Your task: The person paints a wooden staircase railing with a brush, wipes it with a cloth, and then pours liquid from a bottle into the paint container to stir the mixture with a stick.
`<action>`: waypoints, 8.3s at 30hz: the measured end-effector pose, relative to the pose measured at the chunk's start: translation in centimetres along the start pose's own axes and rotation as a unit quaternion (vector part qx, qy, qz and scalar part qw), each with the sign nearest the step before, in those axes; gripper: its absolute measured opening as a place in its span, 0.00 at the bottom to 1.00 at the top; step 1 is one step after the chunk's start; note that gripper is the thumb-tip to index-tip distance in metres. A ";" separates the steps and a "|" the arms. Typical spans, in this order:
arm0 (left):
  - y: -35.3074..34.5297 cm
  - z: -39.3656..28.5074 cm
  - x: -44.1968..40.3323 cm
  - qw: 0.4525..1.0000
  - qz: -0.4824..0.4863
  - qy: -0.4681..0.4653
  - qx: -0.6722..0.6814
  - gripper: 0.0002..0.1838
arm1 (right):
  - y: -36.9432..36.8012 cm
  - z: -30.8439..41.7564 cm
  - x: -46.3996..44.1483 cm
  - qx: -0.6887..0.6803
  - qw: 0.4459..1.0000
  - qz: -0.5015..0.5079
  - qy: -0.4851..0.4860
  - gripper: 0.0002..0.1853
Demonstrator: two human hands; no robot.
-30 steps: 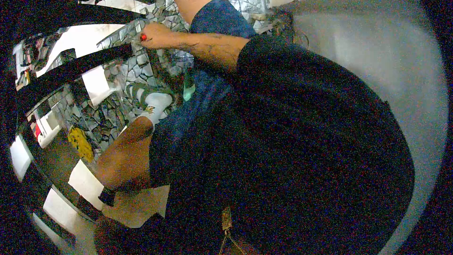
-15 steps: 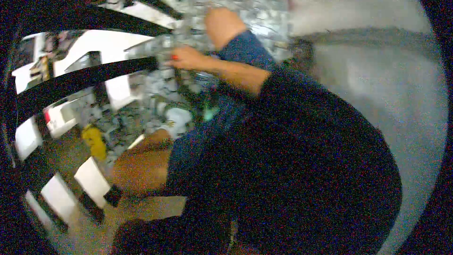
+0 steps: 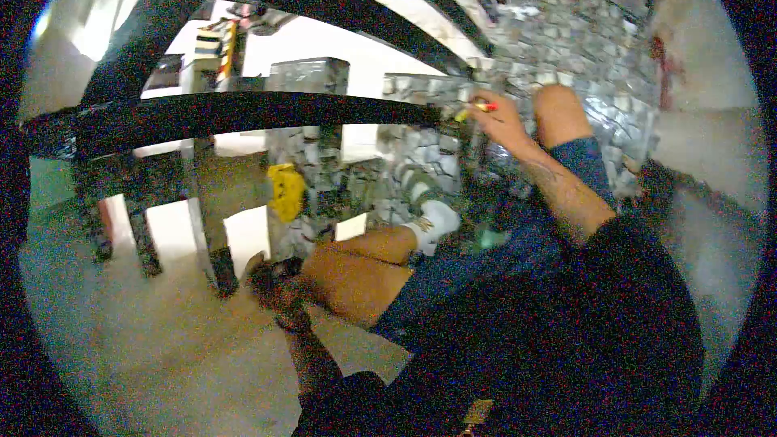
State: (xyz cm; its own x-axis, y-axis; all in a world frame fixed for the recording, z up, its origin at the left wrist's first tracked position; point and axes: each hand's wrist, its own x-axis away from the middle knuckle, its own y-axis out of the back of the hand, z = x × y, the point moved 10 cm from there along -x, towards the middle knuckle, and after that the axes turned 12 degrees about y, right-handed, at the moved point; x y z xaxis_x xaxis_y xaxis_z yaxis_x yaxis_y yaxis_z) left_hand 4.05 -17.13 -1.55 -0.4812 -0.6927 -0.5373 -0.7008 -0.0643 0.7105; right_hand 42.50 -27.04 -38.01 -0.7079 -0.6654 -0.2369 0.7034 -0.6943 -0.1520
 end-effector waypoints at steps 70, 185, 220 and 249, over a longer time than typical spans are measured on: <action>-22.7 -4.3 0.8 0.824 0.530 -0.021 -0.199 0.25 | -8.6 47.7 -17.6 -0.101 0.914 0.093 0.382 0.13; -23.8 -4.4 0.9 0.812 0.553 -0.010 -0.187 0.26 | 0.5 35.4 -25.0 0.018 0.914 -0.093 0.396 0.10; -23.2 -4.4 1.1 0.791 0.574 0.028 -0.211 0.26 | 0.4 33.2 -28.2 0.130 0.881 -0.159 0.427 0.10; -23.9 -5.5 0.9 0.795 0.574 -0.007 -0.194 0.29 | 6.4 28.8 -32.1 0.047 0.897 -0.168 0.406 0.08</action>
State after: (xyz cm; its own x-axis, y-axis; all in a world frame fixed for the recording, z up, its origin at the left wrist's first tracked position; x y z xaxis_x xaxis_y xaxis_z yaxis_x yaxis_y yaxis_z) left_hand 23.29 -20.17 -16.54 -0.6940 -0.4470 0.5644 0.4187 0.3871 0.8215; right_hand 67.88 -17.98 -3.77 -0.5729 -0.0207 -0.8194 0.4231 -0.8636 -0.2740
